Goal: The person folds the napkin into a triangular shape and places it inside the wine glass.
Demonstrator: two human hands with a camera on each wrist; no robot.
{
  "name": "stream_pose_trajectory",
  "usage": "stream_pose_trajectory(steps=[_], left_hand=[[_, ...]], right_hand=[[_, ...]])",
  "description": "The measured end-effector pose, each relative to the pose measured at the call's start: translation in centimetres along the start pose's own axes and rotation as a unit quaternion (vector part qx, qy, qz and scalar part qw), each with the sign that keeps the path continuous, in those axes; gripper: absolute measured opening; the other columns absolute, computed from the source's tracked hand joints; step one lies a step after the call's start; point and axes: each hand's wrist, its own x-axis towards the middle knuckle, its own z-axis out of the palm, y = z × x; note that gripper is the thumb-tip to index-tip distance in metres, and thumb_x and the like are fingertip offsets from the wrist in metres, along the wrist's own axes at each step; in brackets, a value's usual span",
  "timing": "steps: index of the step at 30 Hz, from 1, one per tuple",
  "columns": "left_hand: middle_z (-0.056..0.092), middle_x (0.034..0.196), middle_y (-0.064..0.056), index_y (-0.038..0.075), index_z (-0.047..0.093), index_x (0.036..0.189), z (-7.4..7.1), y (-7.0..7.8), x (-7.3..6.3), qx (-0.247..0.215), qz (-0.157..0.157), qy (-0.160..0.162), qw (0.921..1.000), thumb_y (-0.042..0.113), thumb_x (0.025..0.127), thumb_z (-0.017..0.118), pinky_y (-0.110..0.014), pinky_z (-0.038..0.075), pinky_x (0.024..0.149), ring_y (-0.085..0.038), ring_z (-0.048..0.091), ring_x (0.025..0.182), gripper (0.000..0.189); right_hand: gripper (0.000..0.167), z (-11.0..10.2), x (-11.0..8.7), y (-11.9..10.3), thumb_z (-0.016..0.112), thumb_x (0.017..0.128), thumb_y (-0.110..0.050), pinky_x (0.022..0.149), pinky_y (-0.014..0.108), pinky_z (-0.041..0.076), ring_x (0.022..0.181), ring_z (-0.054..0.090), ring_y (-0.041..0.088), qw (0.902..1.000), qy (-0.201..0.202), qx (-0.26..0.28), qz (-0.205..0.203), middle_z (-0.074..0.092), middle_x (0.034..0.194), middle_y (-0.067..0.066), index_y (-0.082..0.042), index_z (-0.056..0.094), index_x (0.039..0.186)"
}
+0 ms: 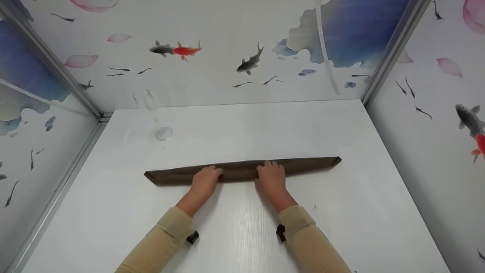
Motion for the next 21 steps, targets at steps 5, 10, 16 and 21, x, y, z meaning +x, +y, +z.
stream_pose_trajectory(steps=[5,10,16,21], left_hand=[[0.065,0.096,-0.006,0.014,0.073,0.108,-0.3,-0.6,0.0,-0.022,-0.009,-0.017,0.9996,-0.004,0.086,0.068,-0.032,0.054,0.072,-0.022,0.064,0.089,0.028],[0.066,0.101,-0.007,0.015,0.072,0.113,-0.4,-1.2,-0.2,-0.030,-0.020,-0.030,0.9989,-0.004,0.088,0.067,-0.033,0.055,0.074,-0.023,0.064,0.094,0.032],[0.065,0.106,-0.008,0.014,0.071,0.117,-0.3,-2.5,-0.8,-0.024,-0.034,-0.042,0.9982,-0.003,0.088,0.068,-0.036,0.055,0.074,-0.025,0.063,0.097,0.034],[0.064,0.109,-0.009,0.013,0.070,0.118,-0.7,-4.0,-1.3,-0.028,-0.055,-0.057,0.9964,-0.003,0.089,0.067,-0.043,0.054,0.081,-0.029,0.062,0.101,0.034]], right_hand=[[0.037,-0.3,-0.1,1.3,0.078,0.084,-0.025,0.092,0.053,0.044,0.103,0.057,0.040,1.0000,0.005,-0.003,-0.001,0.063,0.106,0.018,-0.002,0.070,0.112],[0.045,-0.6,-0.2,2.2,0.073,0.088,-0.035,0.099,0.057,0.037,0.112,0.053,0.043,0.9996,-0.020,-0.003,0.021,0.061,0.114,0.021,0.000,0.068,0.116],[0.055,-0.6,-0.2,3.8,0.069,0.088,-0.044,0.098,0.059,0.037,0.113,0.052,0.044,0.9982,-0.038,-0.007,0.046,0.060,0.117,0.022,0.001,0.066,0.120],[0.065,-0.9,-0.4,4.8,0.065,0.089,-0.052,0.098,0.060,0.035,0.116,0.049,0.047,0.9965,-0.054,-0.011,0.063,0.057,0.123,0.026,0.002,0.062,0.126]])
